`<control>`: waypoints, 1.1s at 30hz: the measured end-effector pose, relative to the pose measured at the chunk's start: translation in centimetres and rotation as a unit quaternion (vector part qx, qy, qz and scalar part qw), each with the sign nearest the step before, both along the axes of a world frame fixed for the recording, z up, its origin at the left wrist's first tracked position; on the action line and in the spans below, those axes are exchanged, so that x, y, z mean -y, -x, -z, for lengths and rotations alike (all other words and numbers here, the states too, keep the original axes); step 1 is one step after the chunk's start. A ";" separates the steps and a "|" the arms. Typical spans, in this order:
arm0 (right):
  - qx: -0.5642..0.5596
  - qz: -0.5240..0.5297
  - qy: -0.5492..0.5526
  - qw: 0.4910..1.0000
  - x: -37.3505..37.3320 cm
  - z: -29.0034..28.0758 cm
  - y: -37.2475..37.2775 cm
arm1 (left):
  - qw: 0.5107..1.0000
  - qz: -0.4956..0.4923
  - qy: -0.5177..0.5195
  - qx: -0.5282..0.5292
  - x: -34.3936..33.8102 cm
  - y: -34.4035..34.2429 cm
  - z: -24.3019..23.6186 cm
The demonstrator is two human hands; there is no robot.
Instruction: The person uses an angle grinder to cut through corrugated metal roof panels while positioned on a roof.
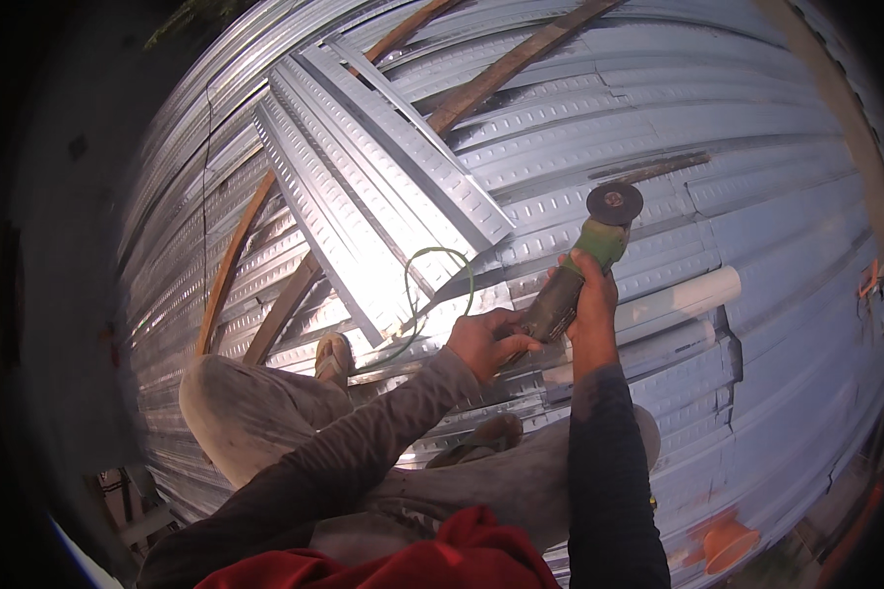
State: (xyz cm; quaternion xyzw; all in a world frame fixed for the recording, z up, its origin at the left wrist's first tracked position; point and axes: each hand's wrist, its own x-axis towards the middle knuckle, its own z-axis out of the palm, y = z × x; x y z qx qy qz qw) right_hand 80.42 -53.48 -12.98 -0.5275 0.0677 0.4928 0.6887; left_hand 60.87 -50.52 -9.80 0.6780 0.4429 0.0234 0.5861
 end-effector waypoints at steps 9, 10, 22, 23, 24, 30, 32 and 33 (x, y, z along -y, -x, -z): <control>0.006 -0.024 -0.008 1.000 -2.8 -0.8 2.3 | 0.975 -0.130 0.178 0.001 -1.3 2.4 1.6; 0.014 -0.032 -0.010 0.999 -3.2 -0.7 2.4 | 0.983 -0.114 0.143 0.029 -1.3 2.7 2.0; 0.023 -0.062 -0.013 0.998 -3.9 0.8 1.5 | 0.999 -0.010 0.041 -0.016 -2.5 8.7 0.7; 0.020 -0.062 -0.012 0.998 -3.9 1.1 1.2 | 0.998 0.003 0.052 -0.036 -2.3 8.6 -0.8; 0.016 -0.061 -0.010 0.998 -3.8 1.3 1.1 | 0.998 0.051 0.022 -0.036 -2.1 9.0 -2.4; 0.011 -0.064 -0.025 0.998 -4.2 0.2 1.0 | 0.931 0.305 -0.172 -0.104 -3.6 14.7 -14.0; 0.015 -0.056 -0.011 0.998 -4.5 0.3 0.8 | 0.917 0.329 -0.197 -0.106 -4.7 15.3 -15.4; 0.016 -0.053 -0.003 0.998 -4.5 0.4 0.7 | 0.921 0.329 -0.191 -0.090 -5.3 15.3 -15.6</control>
